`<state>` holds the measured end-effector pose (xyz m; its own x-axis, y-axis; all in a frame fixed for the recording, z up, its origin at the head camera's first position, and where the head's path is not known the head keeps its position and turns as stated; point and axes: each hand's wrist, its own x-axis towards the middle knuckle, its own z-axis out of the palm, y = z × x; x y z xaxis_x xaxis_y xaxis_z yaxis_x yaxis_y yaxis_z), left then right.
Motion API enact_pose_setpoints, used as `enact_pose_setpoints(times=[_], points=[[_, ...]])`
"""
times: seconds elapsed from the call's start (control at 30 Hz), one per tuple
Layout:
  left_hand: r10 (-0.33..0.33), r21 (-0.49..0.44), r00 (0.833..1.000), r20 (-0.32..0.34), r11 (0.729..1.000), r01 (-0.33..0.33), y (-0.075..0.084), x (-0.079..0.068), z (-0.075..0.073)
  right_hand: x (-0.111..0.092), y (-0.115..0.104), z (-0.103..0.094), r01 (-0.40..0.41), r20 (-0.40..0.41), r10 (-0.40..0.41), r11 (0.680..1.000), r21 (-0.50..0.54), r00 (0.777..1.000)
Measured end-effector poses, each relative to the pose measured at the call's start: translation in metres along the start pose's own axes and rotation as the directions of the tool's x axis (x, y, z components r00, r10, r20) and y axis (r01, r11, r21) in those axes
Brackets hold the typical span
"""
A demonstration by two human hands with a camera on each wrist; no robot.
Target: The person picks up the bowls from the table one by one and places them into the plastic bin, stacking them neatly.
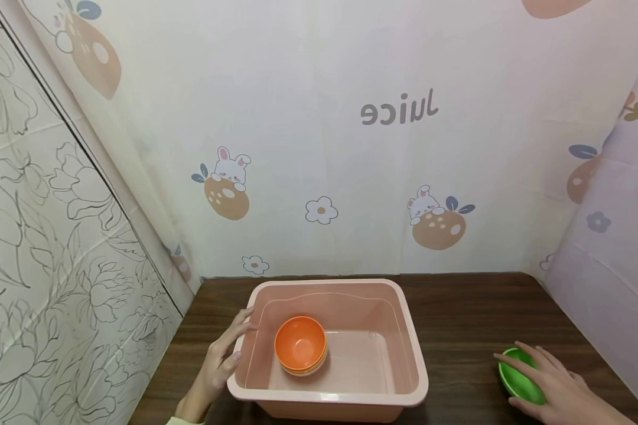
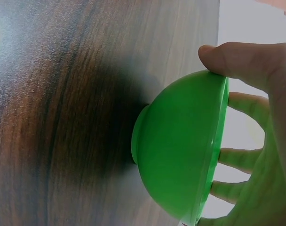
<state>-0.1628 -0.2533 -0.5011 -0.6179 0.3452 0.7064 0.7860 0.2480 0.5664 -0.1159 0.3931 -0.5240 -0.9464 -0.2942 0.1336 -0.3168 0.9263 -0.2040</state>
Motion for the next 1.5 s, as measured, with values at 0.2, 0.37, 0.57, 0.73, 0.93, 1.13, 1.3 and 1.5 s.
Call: enact_pose_setpoints(times=[0.2,0.37,0.57,0.73,0.93,1.13,1.3,1.5], points=[[0.014,-0.002,1.000,-0.004,1.000,-0.014,-0.001,-0.001,0.001,0.000,-0.001,-0.001,0.024,-0.033,-0.025,1.000,-0.016,0.999],[0.028,-0.007,1.000,-0.008,1.000,-0.028,-0.002,-0.001,0.001,0.001,-0.004,-0.002,0.016,-0.036,-0.017,1.000,-0.006,0.999],[0.030,-0.001,1.000,-0.004,1.000,-0.030,-0.003,-0.001,0.002,0.003,-0.007,-0.002,0.021,-0.046,-0.021,1.000,0.001,0.999],[0.033,-0.008,0.999,-0.009,0.999,-0.033,-0.003,-0.002,0.002,0.008,-0.009,-0.003,0.039,-0.056,-0.040,0.999,-0.020,0.998],[0.026,0.001,1.000,-0.017,1.000,-0.026,-0.002,-0.002,0.001,0.017,-0.013,-0.009,0.075,-0.095,-0.079,0.996,-0.040,0.992],[0.037,0.003,0.999,-0.020,0.999,-0.037,-0.002,-0.001,0.001,0.025,-0.020,-0.016,0.088,-0.131,-0.090,0.996,-0.015,0.987],[0.046,0.002,0.999,-0.018,0.999,-0.046,-0.003,-0.001,0.002,0.031,-0.027,-0.018,0.117,-0.148,-0.121,0.993,-0.033,0.982],[0.034,-0.003,0.999,-0.015,0.999,-0.034,-0.002,0.000,0.001,0.043,-0.035,-0.026,0.135,-0.117,-0.141,0.989,-0.057,0.983]])
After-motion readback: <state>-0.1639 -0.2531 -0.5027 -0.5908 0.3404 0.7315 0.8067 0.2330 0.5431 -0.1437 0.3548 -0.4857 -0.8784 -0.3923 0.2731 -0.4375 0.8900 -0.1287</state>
